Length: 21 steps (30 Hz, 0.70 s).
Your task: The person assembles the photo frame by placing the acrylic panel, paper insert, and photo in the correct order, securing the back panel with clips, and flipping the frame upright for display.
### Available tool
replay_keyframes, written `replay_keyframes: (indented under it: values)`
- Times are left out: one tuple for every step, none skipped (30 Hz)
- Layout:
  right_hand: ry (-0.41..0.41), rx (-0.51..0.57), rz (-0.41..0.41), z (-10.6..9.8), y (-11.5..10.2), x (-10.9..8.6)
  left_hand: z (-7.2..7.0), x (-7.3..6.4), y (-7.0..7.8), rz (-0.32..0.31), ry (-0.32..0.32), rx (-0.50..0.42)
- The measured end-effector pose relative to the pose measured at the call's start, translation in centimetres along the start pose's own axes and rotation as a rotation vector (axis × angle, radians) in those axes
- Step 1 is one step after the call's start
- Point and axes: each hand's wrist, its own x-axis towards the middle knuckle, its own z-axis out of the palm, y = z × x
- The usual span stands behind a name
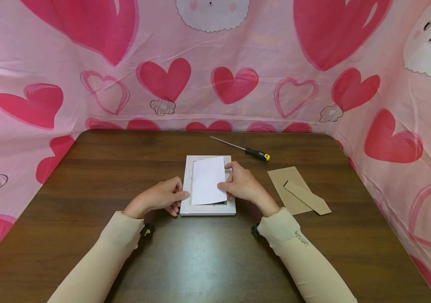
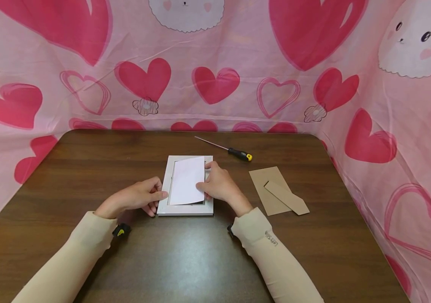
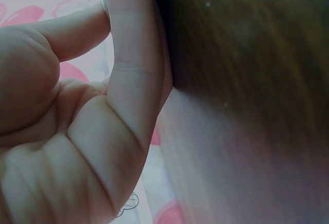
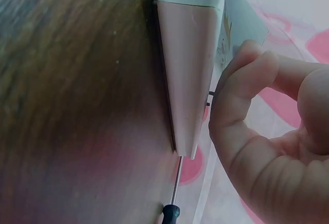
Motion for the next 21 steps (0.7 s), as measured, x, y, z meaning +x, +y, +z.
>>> replay_keyframes:
  values:
    - [0.000, -0.002, 0.001, 0.02, -0.04, -0.03, 0.00, 0.00, 0.00, -0.001, 0.000, 0.001]
    - [-0.001, -0.005, 0.000, 0.06, -0.03, -0.05, 0.00, 0.00, -0.01, 0.000, 0.000, 0.002]
    - [-0.001, -0.008, 0.003, 0.08, -0.08, -0.09, 0.01, 0.00, -0.01, 0.000, 0.000, 0.003]
    - [-0.001, -0.010, 0.007, 0.10, -0.13, -0.11, 0.01, 0.00, -0.01, -0.001, 0.000, 0.005]
    - [-0.002, -0.013, 0.010, 0.13, -0.17, -0.13, 0.01, 0.00, -0.01, 0.000, 0.001, 0.005]
    - [-0.003, -0.015, 0.013, 0.15, -0.22, -0.16, 0.01, 0.00, -0.01, 0.000, 0.001, 0.005]
    - [-0.004, -0.016, 0.016, 0.18, -0.23, -0.16, 0.02, 0.00, -0.01, 0.000, 0.000, 0.004]
    - [-0.005, -0.018, 0.018, 0.22, -0.24, -0.17, 0.02, 0.00, 0.00, 0.000, 0.000, 0.003]
    - [-0.006, -0.018, 0.022, 0.25, -0.27, -0.16, 0.03, -0.01, 0.00, 0.000, 0.000, 0.003]
    - [-0.007, -0.018, 0.025, 0.27, -0.29, -0.18, 0.03, -0.02, 0.01, 0.001, 0.000, 0.002]
    - [-0.007, -0.021, 0.027, 0.28, -0.31, -0.19, 0.03, -0.02, 0.01, 0.002, -0.001, 0.001]
    - [-0.008, -0.023, 0.030, 0.29, -0.32, -0.20, 0.04, -0.02, 0.01, 0.003, -0.001, 0.000]
    - [-0.009, -0.026, 0.031, 0.31, -0.33, -0.21, 0.04, -0.02, 0.01, 0.003, -0.001, 0.000]
    - [-0.010, -0.029, 0.032, 0.31, -0.34, -0.22, 0.04, -0.01, 0.00, 0.003, 0.000, 0.000]
    - [-0.012, -0.033, 0.033, 0.32, -0.36, -0.23, 0.04, 0.00, 0.00, 0.003, 0.000, 0.000]
    - [-0.013, -0.037, 0.033, 0.32, -0.37, -0.25, 0.04, 0.01, -0.01, 0.003, 0.001, 0.000]
    - [-0.015, -0.041, 0.034, 0.32, -0.37, -0.25, 0.04, 0.02, -0.02, 0.003, 0.000, 0.001]
    - [-0.016, -0.043, 0.035, 0.33, -0.36, -0.26, 0.03, 0.03, -0.02, 0.003, 0.000, 0.000]
    - [-0.017, -0.047, 0.035, 0.34, -0.37, -0.27, 0.02, 0.03, -0.03, 0.003, 0.001, 0.000]
    - [-0.017, -0.051, 0.035, 0.34, -0.37, -0.28, 0.02, 0.04, -0.02, 0.004, 0.001, 0.001]
    - [-0.017, -0.053, 0.034, 0.36, -0.37, -0.29, 0.01, 0.03, -0.02, 0.004, 0.001, 0.000]
